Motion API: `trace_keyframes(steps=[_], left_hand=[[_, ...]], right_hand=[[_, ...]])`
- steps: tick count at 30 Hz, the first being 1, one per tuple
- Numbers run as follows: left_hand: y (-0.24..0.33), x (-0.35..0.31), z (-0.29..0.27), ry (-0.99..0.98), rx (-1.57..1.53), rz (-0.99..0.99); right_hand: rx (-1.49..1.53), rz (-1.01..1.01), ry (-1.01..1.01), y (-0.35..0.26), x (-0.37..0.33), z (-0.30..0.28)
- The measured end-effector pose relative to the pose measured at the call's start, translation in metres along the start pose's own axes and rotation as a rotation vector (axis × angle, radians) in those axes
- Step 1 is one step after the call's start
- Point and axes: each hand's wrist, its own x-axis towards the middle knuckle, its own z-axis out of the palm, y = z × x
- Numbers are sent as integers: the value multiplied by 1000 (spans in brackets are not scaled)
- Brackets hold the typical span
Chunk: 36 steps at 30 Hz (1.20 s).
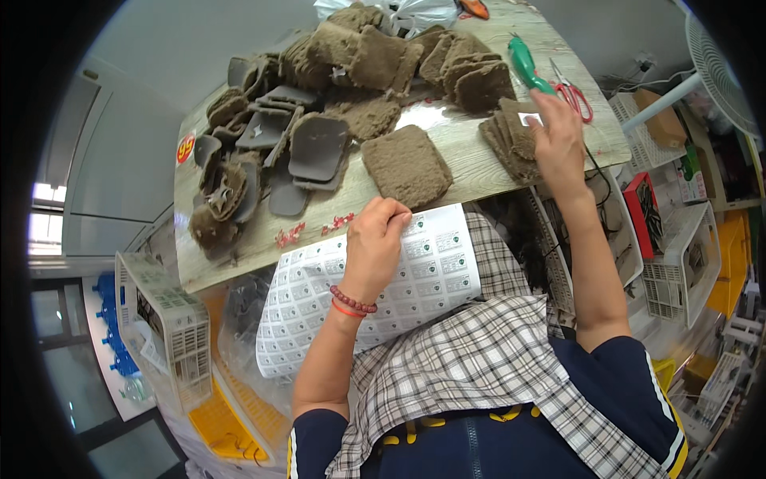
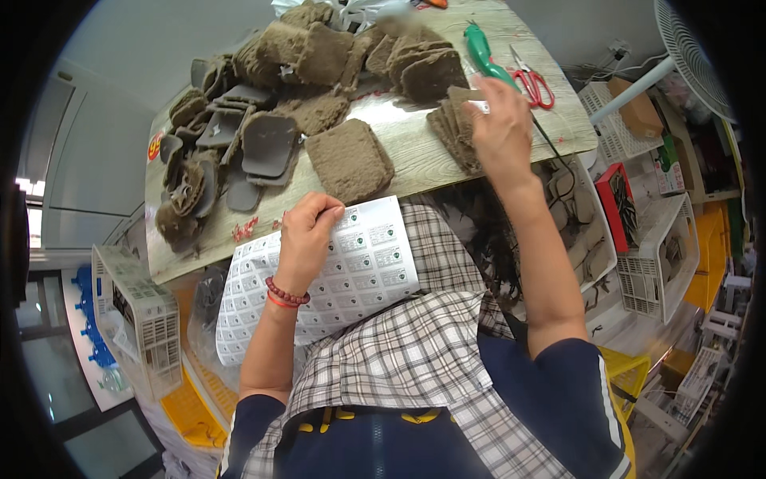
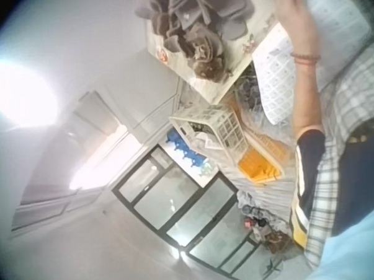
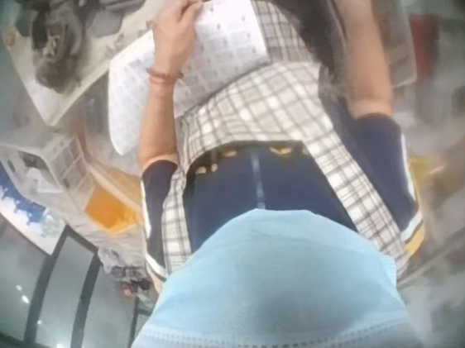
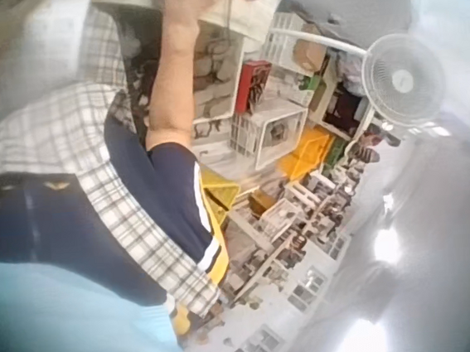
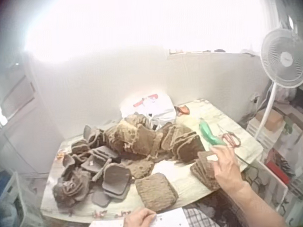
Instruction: The person applies small white labels to the soles of brown fuzzy slippers. They peel each label from a sheet, place it on a slipper sole, and press it down, repeating the process for multiple slippers.
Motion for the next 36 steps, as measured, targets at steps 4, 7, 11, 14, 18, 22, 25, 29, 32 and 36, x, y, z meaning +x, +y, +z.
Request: trace_keyframes(steps=[4,7,11,14,18,22,25,29,32,36], left_hand=[[3,-1,-5,-20,-3,-14],[5,-1,-5,-34,-27,-18],[4,-1,-6,-43,-34,-30],[4,1,-5,-46,-48,-35],[-1,3,-3,-57,-72,-45],[-2,5,-3,-66,-65,-46],[-5,6,-2,-70,-48,-24],[-11,4,-5,-81,10,63],[-20,4,-16,-165,-75,-83],[-19,10,-23,-217,-196,-281]], right_hand=[[348,-201,-273,-84,-52,-2],[350,-231,-289,-107,-69,3],[287,-315,-206,-113,-75,5],[272,-318,-185,-115,-76,5],[266,-305,-177,-116,-77,8],[330,-219,-199,-117,-78,11],[368,-153,-222,-116,-79,17],[397,-168,-206,-116,-78,21],[430,-305,-151,-110,-78,21],[546,-379,-187,-97,-88,15]])
